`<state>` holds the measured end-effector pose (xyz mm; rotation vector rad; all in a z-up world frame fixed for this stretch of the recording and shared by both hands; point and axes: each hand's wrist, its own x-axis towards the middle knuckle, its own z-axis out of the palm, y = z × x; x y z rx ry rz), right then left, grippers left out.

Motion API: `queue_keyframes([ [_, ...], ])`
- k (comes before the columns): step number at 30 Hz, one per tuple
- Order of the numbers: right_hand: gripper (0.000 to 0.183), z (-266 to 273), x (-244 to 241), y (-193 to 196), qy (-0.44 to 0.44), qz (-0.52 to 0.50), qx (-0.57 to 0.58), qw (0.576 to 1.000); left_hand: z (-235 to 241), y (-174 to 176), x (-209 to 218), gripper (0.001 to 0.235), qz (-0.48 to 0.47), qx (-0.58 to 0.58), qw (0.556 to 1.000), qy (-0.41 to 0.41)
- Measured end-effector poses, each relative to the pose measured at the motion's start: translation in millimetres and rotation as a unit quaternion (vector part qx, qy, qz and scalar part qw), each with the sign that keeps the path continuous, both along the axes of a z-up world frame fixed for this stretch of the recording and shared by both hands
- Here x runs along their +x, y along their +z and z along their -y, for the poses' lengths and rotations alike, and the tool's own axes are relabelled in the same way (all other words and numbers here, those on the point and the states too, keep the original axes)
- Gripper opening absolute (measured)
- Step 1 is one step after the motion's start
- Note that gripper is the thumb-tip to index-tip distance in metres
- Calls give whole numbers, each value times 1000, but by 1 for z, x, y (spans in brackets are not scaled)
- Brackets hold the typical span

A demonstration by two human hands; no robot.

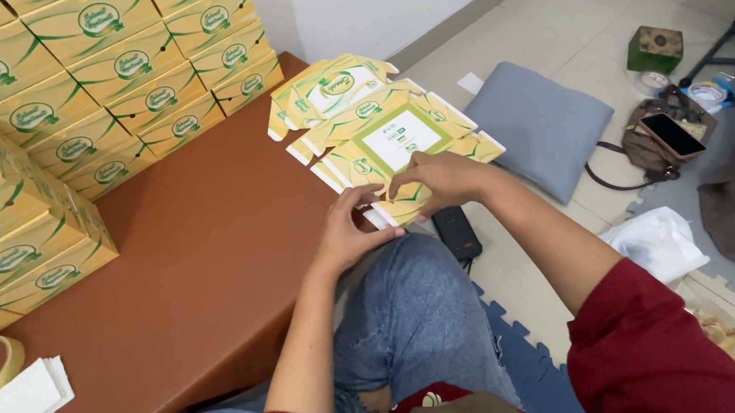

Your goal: Folding flat cardboard templates into snack boxes and stacking them.

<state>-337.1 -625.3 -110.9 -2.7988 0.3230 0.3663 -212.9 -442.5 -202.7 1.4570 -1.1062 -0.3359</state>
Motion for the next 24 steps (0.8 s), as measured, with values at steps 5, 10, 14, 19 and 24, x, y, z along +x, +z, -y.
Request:
queue_keyframes([
  [5,63,4,3,-4,-10,-2,18,1000,2,-4,0,84,-60,-18,998,8],
  [10,56,12,4,-5,-8,-2,37,999,-1,-3,2,83,-6,34,999,29],
  [14,54,8,-7,20,9,-13,71,997,-4,4,1,81,62,114,990,50],
  [19,55,6,-6,14,-13,-19,82,996,-5,8,0,79,54,130,989,49],
  [24,53,-3,-6,14,-11,-9,28,1000,-4,4,2,75,64,140,987,49],
])
